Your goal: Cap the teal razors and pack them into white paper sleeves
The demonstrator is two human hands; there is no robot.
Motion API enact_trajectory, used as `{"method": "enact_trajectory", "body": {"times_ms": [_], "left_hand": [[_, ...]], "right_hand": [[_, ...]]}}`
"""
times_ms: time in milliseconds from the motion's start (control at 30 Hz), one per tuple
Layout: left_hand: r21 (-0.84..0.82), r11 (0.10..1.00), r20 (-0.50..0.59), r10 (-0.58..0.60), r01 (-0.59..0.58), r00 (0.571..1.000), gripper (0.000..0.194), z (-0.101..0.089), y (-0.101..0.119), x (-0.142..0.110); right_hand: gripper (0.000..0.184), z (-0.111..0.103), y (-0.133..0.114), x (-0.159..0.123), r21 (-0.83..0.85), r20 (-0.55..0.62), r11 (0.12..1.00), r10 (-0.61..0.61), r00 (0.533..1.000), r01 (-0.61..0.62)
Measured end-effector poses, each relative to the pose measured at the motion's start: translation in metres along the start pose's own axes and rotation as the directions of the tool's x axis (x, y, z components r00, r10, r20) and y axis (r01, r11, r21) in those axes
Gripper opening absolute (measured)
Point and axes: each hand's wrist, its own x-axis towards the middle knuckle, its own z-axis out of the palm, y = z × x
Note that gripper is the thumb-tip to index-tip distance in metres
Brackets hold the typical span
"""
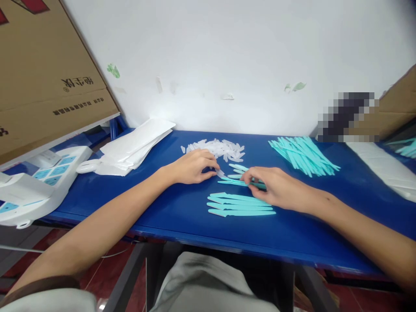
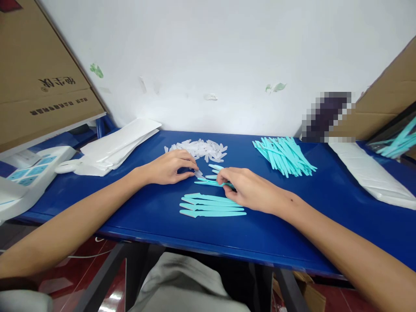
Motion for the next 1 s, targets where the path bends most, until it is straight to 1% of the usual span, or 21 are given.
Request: {"method": "enact_trajectory", "body": {"times_ms": [67, 100, 233, 367, 600, 767, 1000], "left_hand": [[0.008, 1.0, -0.003, 0.002, -0.002, 1.0, 0.022, 0.0007, -0.0005, 0.0001], [0.012, 1.0, -0.004, 0.003, -0.003, 1.0, 0.022, 0.0009, -0.0007, 0.0001], [0.009, 1.0, -0.009, -0.003, 0.003, 1.0, 0.022, 0.0007, -0.0002, -0.0001], [-0.003, 1.0, -0.017, -0.005, 0.005, 1.0, 0.021, 0.0004, 0.0003, -0.0006], [-0.002, 1.0, -0.022, 0.009, -0.009, 1.0, 0.021, 0.0009, -0.0004, -0.0005], [-0.001, 1.0, -0.022, -0.004, 0.004, 1.0, 0.022, 0.0006, 0.001, -0.0002], [-0.023, 1.0, -0.025, -0.005, 0.005, 1.0, 0.022, 0.0017, 0.0004, -0.0002]], "right_hand": [[0.014, 0.0002, 0.0012, -0.0001, 0.006, -0.008, 0.999, 0.032, 0.999, -0.032], [0.017, 0.0003, 0.0015, -0.0001, 0.01, -0.019, 1.0, 0.027, 0.999, -0.027], [0.027, 0.0006, 0.0011, 0.0008, 0.02, -0.078, 0.999, -0.047, 0.996, 0.049], [0.026, 0.0012, 0.0007, 0.0014, 0.031, -0.101, 0.996, -0.086, 0.991, 0.09], [0.025, 0.0021, 0.0003, 0.002, 0.065, -0.159, 0.996, -0.055, 0.986, 0.066], [0.027, 0.0026, -0.0056, 0.004, 0.096, -0.095, 0.994, -0.041, 0.995, 0.05], [0.033, 0.0081, -0.0015, 0.0043, 0.003, -0.059, 0.997, -0.071, 0.996, 0.071]]}}
